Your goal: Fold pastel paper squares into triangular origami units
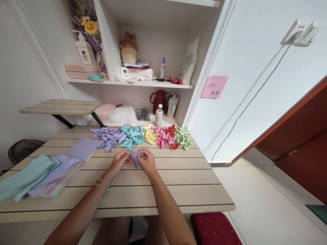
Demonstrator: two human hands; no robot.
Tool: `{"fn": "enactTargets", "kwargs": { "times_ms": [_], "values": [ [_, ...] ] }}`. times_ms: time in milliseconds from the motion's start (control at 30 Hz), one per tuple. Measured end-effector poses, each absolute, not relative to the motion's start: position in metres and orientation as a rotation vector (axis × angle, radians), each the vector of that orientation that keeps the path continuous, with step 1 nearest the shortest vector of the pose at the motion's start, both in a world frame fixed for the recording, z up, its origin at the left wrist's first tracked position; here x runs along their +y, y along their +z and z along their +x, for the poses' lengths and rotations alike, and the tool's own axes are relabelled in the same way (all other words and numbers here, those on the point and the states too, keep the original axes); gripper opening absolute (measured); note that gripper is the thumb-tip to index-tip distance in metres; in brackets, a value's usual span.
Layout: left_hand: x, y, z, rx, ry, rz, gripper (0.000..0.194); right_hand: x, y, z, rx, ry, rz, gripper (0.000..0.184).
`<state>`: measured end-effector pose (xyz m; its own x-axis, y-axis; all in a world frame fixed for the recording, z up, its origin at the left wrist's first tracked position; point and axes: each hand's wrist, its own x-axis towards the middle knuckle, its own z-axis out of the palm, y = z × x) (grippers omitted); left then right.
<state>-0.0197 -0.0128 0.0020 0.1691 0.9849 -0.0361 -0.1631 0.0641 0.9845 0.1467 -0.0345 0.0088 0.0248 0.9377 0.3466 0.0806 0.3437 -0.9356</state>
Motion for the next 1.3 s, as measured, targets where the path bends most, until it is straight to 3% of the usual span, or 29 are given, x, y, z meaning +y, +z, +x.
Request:
{"fn": "enactTargets", "kwargs": {
  "times_ms": [100, 333, 433, 633, 833, 1000, 1300],
  "values": [
    [-0.011, -0.001, -0.019, 0.992, 1.123, 1.136, 0.038, -0.038, 0.010, 0.146, -1.534, 0.776, -1.058, 0.030],
    [-0.016, 0.001, -0.018, 0.982, 1.030, 1.181, 0.034, -0.039, 0.007, 0.145, -1.624, 0.663, -0.993, 0.038],
    [-0.016, 0.002, -0.020, 0.991, 1.037, 1.179, 0.035, -0.035, 0.004, 0.147, -1.500, 0.769, -0.982, 0.034],
    [-0.011, -0.002, -0.023, 0.974, 1.205, 1.106, 0.040, -0.027, -0.004, 0.154, -1.399, 1.323, -0.887, 0.028],
    [-0.016, 0.002, -0.023, 0.944, 1.155, 1.126, 0.037, -0.022, -0.010, 0.158, -1.308, 1.090, -1.070, 0.025],
    [-0.017, 0.002, -0.023, 0.855, 1.109, 1.207, 0.049, -0.022, -0.007, 0.162, -1.303, 1.089, -1.054, 0.027],
    [-0.013, -0.004, -0.025, 0.945, 1.179, 1.160, 0.032, -0.022, -0.002, 0.161, -1.232, 1.131, -0.972, 0.027]
  ]
}}
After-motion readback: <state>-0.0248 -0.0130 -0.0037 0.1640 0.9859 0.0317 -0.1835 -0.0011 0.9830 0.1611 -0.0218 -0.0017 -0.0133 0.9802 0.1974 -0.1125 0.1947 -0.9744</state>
